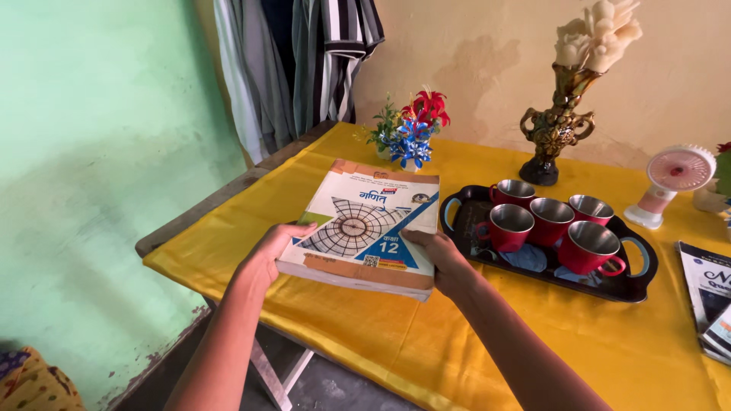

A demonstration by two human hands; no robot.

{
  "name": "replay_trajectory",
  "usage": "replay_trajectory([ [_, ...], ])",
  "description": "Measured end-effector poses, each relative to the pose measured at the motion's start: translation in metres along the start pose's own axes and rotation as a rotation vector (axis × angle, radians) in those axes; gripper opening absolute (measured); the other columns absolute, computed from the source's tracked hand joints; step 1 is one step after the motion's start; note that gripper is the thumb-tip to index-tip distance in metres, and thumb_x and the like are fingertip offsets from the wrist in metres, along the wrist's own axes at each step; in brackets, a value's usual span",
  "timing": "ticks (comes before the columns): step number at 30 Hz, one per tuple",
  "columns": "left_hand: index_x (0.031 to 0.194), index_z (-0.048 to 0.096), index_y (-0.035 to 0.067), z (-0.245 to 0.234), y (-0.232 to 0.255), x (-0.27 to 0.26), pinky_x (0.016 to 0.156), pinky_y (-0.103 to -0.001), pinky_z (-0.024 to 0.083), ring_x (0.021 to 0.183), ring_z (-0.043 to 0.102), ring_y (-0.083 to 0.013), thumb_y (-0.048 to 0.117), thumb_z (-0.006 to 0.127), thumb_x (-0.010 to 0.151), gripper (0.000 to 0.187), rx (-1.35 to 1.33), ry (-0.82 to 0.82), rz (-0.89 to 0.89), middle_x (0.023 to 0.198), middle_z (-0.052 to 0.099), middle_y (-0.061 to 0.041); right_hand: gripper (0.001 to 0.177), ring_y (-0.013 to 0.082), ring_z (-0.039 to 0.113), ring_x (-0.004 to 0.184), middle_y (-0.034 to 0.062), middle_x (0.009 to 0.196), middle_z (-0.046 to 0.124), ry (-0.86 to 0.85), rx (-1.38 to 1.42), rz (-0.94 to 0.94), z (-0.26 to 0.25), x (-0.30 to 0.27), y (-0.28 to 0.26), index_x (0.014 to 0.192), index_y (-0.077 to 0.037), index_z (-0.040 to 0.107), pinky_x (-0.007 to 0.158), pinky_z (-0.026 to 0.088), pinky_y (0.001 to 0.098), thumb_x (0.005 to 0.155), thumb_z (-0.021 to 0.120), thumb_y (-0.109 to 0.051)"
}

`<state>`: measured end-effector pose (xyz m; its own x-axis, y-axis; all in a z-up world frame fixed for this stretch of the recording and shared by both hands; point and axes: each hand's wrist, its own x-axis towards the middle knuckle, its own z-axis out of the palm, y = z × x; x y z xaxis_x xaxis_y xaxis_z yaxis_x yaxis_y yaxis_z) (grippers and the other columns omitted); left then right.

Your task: The person places a book on a table, then retrieves a red heart-shaped plush toy and a pen from a nearby bed. They place the pen on the book and arrange the plush toy on the table among other decorative items.

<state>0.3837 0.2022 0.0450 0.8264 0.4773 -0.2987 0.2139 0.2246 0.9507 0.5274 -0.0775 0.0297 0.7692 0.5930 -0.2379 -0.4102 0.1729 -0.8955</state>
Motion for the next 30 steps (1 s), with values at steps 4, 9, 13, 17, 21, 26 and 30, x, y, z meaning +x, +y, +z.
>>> replay_trajectory([
  [4,0.114,0.074,0.009,0.011,0.002,-0.002,0.083,-0.037,0.053,0.095,0.068,-0.0180,0.030,0.077,0.081,0.040,0.033,0.052,0.004,0.105,0.076,-0.005,0.045,0.0300,0.075,0.096,0.0222,0.114,0.072,-0.021,0.029,-0.009,-0.009,0.007,0.000,0.129,0.003,0.057,0.085,0.065,0.0428,0.090,0.069,-0.015],
  [9,0.118,0.072,0.012,0.017,0.001,0.004,0.084,-0.036,0.054,0.096,0.068,-0.0168,0.027,0.079,0.079,0.042,0.042,0.063,0.026,0.107,0.076,-0.003,0.047,0.0298,0.075,0.097,0.0215,0.116,0.071,-0.022,0.009,-0.022,-0.015,0.012,0.000,0.131,0.001,0.056,0.087,0.063,0.0430,0.089,0.070,-0.014],
  [13,0.113,0.075,0.010,0.010,-0.005,0.021,0.076,-0.037,0.055,0.089,0.070,-0.0190,0.028,0.077,0.080,0.037,-0.014,-0.011,0.012,0.102,0.077,-0.006,0.048,0.0301,0.075,0.096,0.0213,0.115,0.072,-0.010,0.036,-0.020,-0.014,0.019,0.001,0.132,0.003,0.056,0.087,0.063,0.0430,0.089,0.070,-0.013],
  [17,0.109,0.077,0.010,0.000,-0.007,0.034,0.076,-0.036,0.055,0.089,0.071,-0.0174,0.028,0.077,0.081,0.033,-0.010,-0.013,0.004,0.101,0.078,-0.005,0.048,0.0314,0.075,0.097,0.0240,0.116,0.072,-0.025,0.024,-0.015,-0.010,0.031,0.003,0.131,0.006,0.057,0.087,0.064,0.0435,0.090,0.070,-0.014],
  [21,0.108,0.077,0.011,-0.012,-0.001,0.047,0.076,-0.036,0.055,0.090,0.071,-0.0179,0.030,0.075,0.082,0.032,0.008,-0.037,-0.016,0.101,0.078,-0.005,0.048,0.0313,0.075,0.100,0.0236,0.118,0.072,0.005,-0.006,0.011,0.003,0.045,0.004,0.131,0.006,0.058,0.087,0.063,0.0435,0.090,0.070,-0.016],
  [26,0.112,0.076,0.008,-0.029,0.012,0.070,0.075,-0.034,0.053,0.090,0.071,-0.0189,0.030,0.077,0.082,0.038,0.125,0.016,0.009,0.102,0.078,-0.007,0.050,0.0315,0.075,0.101,0.0238,0.119,0.072,0.045,0.002,0.059,0.022,0.065,0.006,0.132,0.007,0.057,0.088,0.063,0.0444,0.091,0.068,-0.020],
  [30,0.116,0.076,0.010,-0.039,0.015,0.095,0.075,-0.033,0.054,0.090,0.072,-0.0170,0.032,0.075,0.081,0.041,0.125,-0.050,-0.002,0.103,0.078,-0.005,0.050,0.0317,0.074,0.102,0.0236,0.120,0.071,0.085,0.030,0.060,0.028,0.082,0.010,0.133,0.005,0.056,0.089,0.063,0.0439,0.091,0.068,-0.019],
])
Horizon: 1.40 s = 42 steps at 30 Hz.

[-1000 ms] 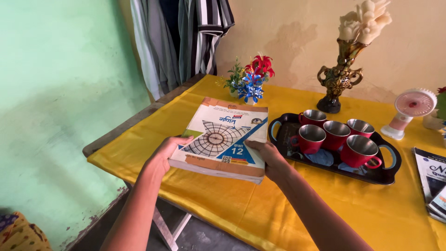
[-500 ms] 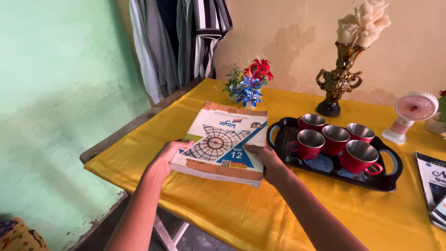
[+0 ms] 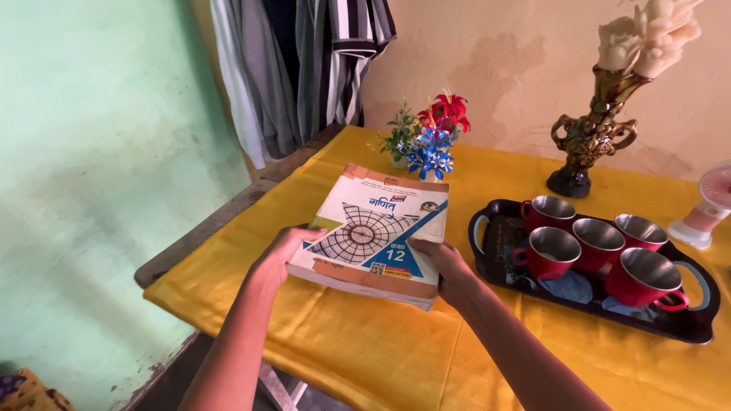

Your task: The person places a book on a table, then retrieves a red heart-shaped plush toy and a pen from a nearby bed. They place the pen on the book and arrange the plush toy on the table among other decorative items.

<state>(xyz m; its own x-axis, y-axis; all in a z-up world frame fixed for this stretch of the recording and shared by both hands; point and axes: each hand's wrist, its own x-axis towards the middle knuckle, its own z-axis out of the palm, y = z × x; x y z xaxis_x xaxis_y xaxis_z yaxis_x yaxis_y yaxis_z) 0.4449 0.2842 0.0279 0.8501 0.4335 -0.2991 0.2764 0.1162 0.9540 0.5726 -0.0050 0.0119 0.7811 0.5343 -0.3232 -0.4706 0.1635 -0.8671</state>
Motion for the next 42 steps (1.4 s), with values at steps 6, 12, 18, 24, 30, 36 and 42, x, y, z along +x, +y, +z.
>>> replay_trajectory([
  [6,0.121,0.075,0.009,-0.001,-0.005,0.033,0.080,-0.033,0.052,0.093,0.071,-0.0180,0.033,0.075,0.083,0.045,0.031,-0.052,-0.009,0.108,0.078,-0.007,0.048,0.0327,0.074,0.101,0.0249,0.117,0.071,0.072,-0.014,-0.008,0.004,0.013,0.004,0.131,0.005,0.055,0.089,0.063,0.0452,0.091,0.067,-0.019],
  [12,0.121,0.075,0.008,0.009,-0.006,0.049,0.080,-0.035,0.053,0.094,0.072,-0.0191,0.032,0.074,0.081,0.047,0.022,-0.099,-0.004,0.107,0.078,-0.009,0.048,0.0327,0.074,0.099,0.0249,0.115,0.071,0.120,-0.008,-0.032,-0.008,0.019,0.006,0.130,0.006,0.057,0.088,0.063,0.0451,0.090,0.068,-0.018],
  [18,0.121,0.075,0.006,0.016,-0.007,0.055,0.078,-0.035,0.053,0.093,0.071,-0.0199,0.033,0.076,0.081,0.048,0.011,-0.120,-0.022,0.105,0.077,-0.009,0.050,0.0313,0.075,0.098,0.0238,0.115,0.072,0.156,-0.026,-0.033,-0.013,0.020,0.005,0.130,0.006,0.058,0.087,0.063,0.0448,0.089,0.070,-0.020],
  [24,0.119,0.074,0.009,0.018,-0.007,0.052,0.077,-0.034,0.055,0.087,0.073,-0.0185,0.029,0.075,0.078,0.045,0.053,-0.108,0.027,0.100,0.078,-0.008,0.050,0.0317,0.074,0.100,0.0218,0.116,0.072,0.219,-0.058,-0.032,-0.008,0.015,0.007,0.133,0.002,0.056,0.086,0.064,0.0458,0.089,0.070,-0.019],
  [30,0.115,0.079,0.001,0.017,-0.016,0.056,0.071,-0.032,0.057,0.083,0.073,-0.0179,0.021,0.081,0.077,0.043,0.012,-0.079,0.119,0.098,0.080,-0.010,0.052,0.0303,0.075,0.101,0.0204,0.118,0.072,0.225,-0.117,-0.041,-0.002,0.011,0.005,0.134,0.001,0.057,0.086,0.064,0.0448,0.089,0.070,-0.022],
  [36,0.114,0.079,0.004,0.018,-0.020,0.055,0.075,-0.028,0.054,0.083,0.071,-0.0141,0.014,0.082,0.077,0.039,-0.060,-0.028,0.148,0.098,0.080,-0.007,0.051,0.0308,0.076,0.095,0.0216,0.112,0.074,0.251,-0.202,-0.061,-0.003,0.013,0.005,0.129,0.006,0.062,0.082,0.064,0.0443,0.089,0.071,-0.024],
  [42,0.117,0.080,0.005,0.021,-0.019,0.046,0.079,-0.025,0.053,0.086,0.071,-0.0119,0.014,0.082,0.077,0.042,-0.015,0.046,0.211,0.100,0.081,-0.006,0.050,0.0302,0.076,0.094,0.0202,0.109,0.076,0.323,-0.261,-0.083,-0.011,0.023,0.007,0.126,0.005,0.064,0.081,0.063,0.0430,0.090,0.070,-0.028],
])
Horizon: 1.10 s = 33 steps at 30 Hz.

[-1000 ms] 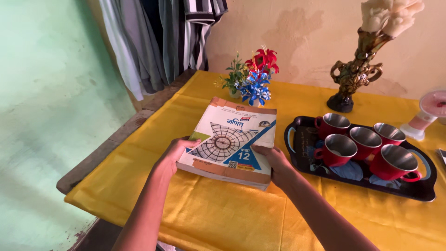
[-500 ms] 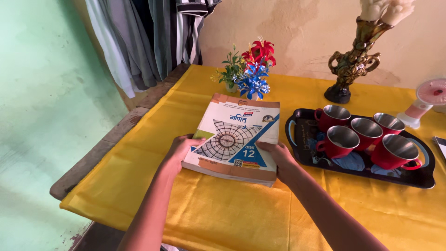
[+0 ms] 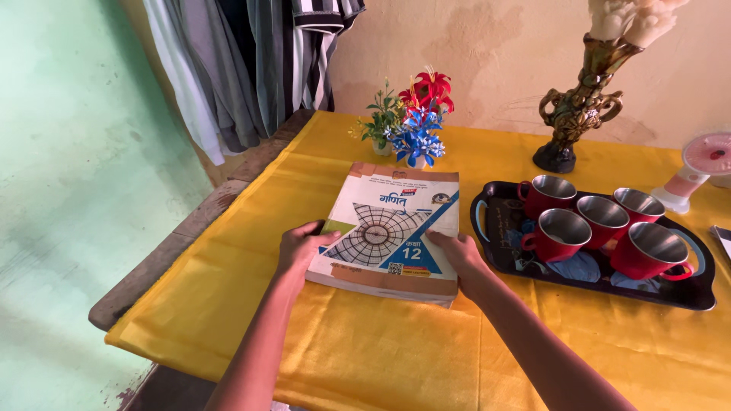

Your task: The person places a book on a table, then retrieves a red heart-shaped plush toy and a pen from a nearby bed. They place the pen on the book and arrange the plush toy on the table among other decorative items.

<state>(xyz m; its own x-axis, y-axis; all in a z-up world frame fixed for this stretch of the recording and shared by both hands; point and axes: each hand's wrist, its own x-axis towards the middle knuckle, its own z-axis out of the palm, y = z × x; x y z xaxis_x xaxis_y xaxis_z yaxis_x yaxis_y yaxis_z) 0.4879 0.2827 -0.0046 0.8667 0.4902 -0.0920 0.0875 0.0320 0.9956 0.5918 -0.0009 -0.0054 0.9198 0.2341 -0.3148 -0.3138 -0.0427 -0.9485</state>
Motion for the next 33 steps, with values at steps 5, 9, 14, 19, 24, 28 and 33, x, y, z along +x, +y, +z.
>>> replay_trajectory([
  [5,0.121,0.077,0.006,0.003,-0.001,0.000,0.080,-0.026,0.053,0.088,0.070,-0.0118,0.012,0.085,0.074,0.048,-0.021,0.049,0.014,0.103,0.081,-0.005,0.050,0.0267,0.078,0.095,0.0164,0.109,0.080,0.028,-0.283,-0.086,-0.007,-0.002,-0.001,0.121,0.000,0.072,0.085,0.061,0.0379,0.086,0.072,-0.036],
  [9,0.124,0.076,0.006,0.004,-0.006,0.002,0.083,-0.026,0.052,0.091,0.070,-0.0127,0.012,0.086,0.074,0.052,0.009,0.072,0.034,0.107,0.081,-0.007,0.062,0.0286,0.077,0.097,0.0188,0.107,0.078,0.152,-0.803,-0.152,-0.014,-0.002,-0.006,0.119,0.000,0.070,0.087,0.060,0.0405,0.089,0.070,-0.054],
  [14,0.129,0.073,0.009,0.001,-0.008,0.004,0.094,-0.025,0.051,0.104,0.071,-0.0130,0.014,0.085,0.075,0.056,0.084,0.098,0.072,0.119,0.078,-0.009,0.052,0.0276,0.078,0.091,0.0139,0.094,0.081,0.122,-0.930,-0.361,-0.020,-0.001,-0.006,0.105,-0.009,0.080,0.086,0.059,0.0386,0.087,0.067,-0.056],
  [19,0.131,0.071,0.007,0.000,-0.017,0.010,0.095,-0.024,0.050,0.107,0.070,-0.0124,0.013,0.081,0.081,0.051,0.090,0.065,0.146,0.124,0.077,-0.009,0.052,0.0251,0.080,0.073,0.0128,0.079,0.081,0.095,-0.991,-0.344,-0.018,-0.002,-0.010,0.097,-0.010,0.081,0.077,0.062,0.0351,0.090,0.061,-0.058],
  [24,0.134,0.071,0.010,0.002,-0.027,0.018,0.089,-0.030,0.052,0.101,0.073,-0.0203,0.008,0.075,0.089,0.046,0.250,0.061,0.281,0.123,0.078,-0.011,0.067,0.0279,0.078,0.064,0.0176,0.074,0.077,0.137,-1.072,-0.308,-0.013,-0.012,-0.013,0.095,0.004,0.075,0.060,0.063,0.0349,0.096,0.059,-0.061],
  [28,0.132,0.066,0.005,0.003,-0.030,0.020,0.101,-0.033,0.053,0.124,0.067,-0.0235,0.003,0.069,0.091,0.041,0.463,0.015,0.731,0.135,0.068,-0.014,0.063,0.0288,0.075,0.068,0.0187,0.082,0.073,0.250,-1.230,-0.444,-0.004,-0.037,-0.013,0.108,0.005,0.064,0.054,0.062,0.0375,0.098,0.062,-0.057],
  [33,0.126,0.069,0.001,0.007,-0.019,0.006,0.103,-0.039,0.052,0.127,0.063,-0.0322,0.001,0.060,0.095,0.033,0.723,0.041,0.866,0.135,0.067,-0.016,0.057,0.0324,0.064,0.102,0.0214,0.111,0.063,0.434,-1.321,-0.907,0.002,-0.064,-0.012,0.118,0.004,0.060,0.072,0.059,0.0414,0.087,0.070,-0.043],
])
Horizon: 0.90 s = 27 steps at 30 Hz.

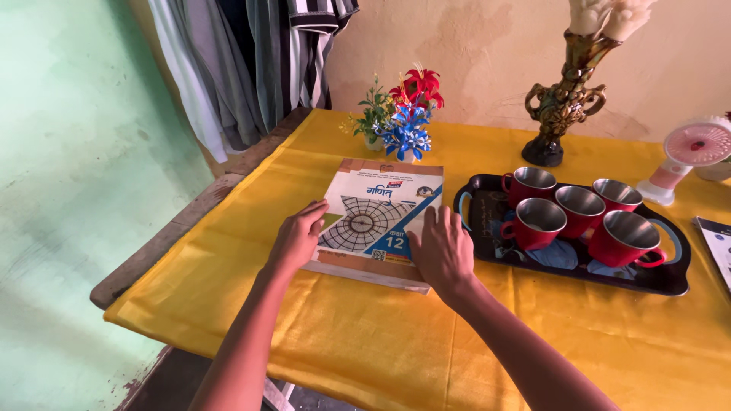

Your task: The person places a book on a table, then retrieves a red heart-shaped plush toy and a pen from a nearby bed. They place the pen on the book and arrange the plush toy on the table among other decorative items.

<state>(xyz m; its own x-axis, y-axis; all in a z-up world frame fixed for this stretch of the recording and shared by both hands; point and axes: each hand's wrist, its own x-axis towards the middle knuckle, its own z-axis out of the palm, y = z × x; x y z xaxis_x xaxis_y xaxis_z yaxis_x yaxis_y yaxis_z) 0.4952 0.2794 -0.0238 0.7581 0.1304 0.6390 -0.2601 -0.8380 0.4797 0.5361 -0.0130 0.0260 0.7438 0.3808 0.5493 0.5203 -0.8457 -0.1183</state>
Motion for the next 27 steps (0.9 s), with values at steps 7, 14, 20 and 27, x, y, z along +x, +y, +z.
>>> replay_trajectory([
  [7,0.126,0.068,0.000,-0.006,0.009,0.001,0.104,-0.041,0.051,0.128,0.062,-0.0319,0.002,0.058,0.093,0.035,0.144,-0.060,0.095,0.137,0.065,-0.015,0.046,0.0331,0.054,0.129,0.0187,0.135,0.057,-0.129,0.171,-0.052,0.021,-0.006,0.014,0.124,0.003,0.059,0.107,0.048,0.0444,0.100,0.058,-0.036],
  [14,0.130,0.066,0.001,-0.010,0.019,0.001,0.102,-0.041,0.051,0.125,0.062,-0.0303,0.004,0.055,0.096,0.036,0.222,-0.152,0.001,0.141,0.063,-0.011,0.065,0.0380,0.028,0.150,0.0283,0.158,0.034,-0.183,0.225,-0.118,0.069,-0.009,0.043,0.147,0.010,0.040,0.122,0.026,0.0435,0.106,0.045,-0.040],
  [20,0.119,0.071,0.003,-0.003,0.031,0.009,0.108,-0.041,0.048,0.127,0.062,-0.0295,0.008,0.060,0.093,0.029,0.452,-0.156,0.092,0.134,0.067,-0.012,0.063,0.0359,0.026,0.151,0.0258,0.160,0.033,-0.275,0.353,-0.155,0.046,-0.013,0.062,0.148,0.006,0.040,0.122,0.025,0.0421,0.103,0.048,-0.037],
  [27,0.115,0.072,0.002,0.031,0.117,0.028,0.108,-0.043,0.047,0.121,0.064,-0.0333,0.009,0.068,0.090,0.025,0.272,-0.006,0.274,0.122,0.072,-0.014,0.046,0.0379,0.053,0.135,0.0209,0.149,0.053,-0.080,0.542,-0.207,-0.028,-0.031,0.079,0.137,0.002,0.055,0.108,0.047,0.0431,0.096,0.059,-0.018],
])
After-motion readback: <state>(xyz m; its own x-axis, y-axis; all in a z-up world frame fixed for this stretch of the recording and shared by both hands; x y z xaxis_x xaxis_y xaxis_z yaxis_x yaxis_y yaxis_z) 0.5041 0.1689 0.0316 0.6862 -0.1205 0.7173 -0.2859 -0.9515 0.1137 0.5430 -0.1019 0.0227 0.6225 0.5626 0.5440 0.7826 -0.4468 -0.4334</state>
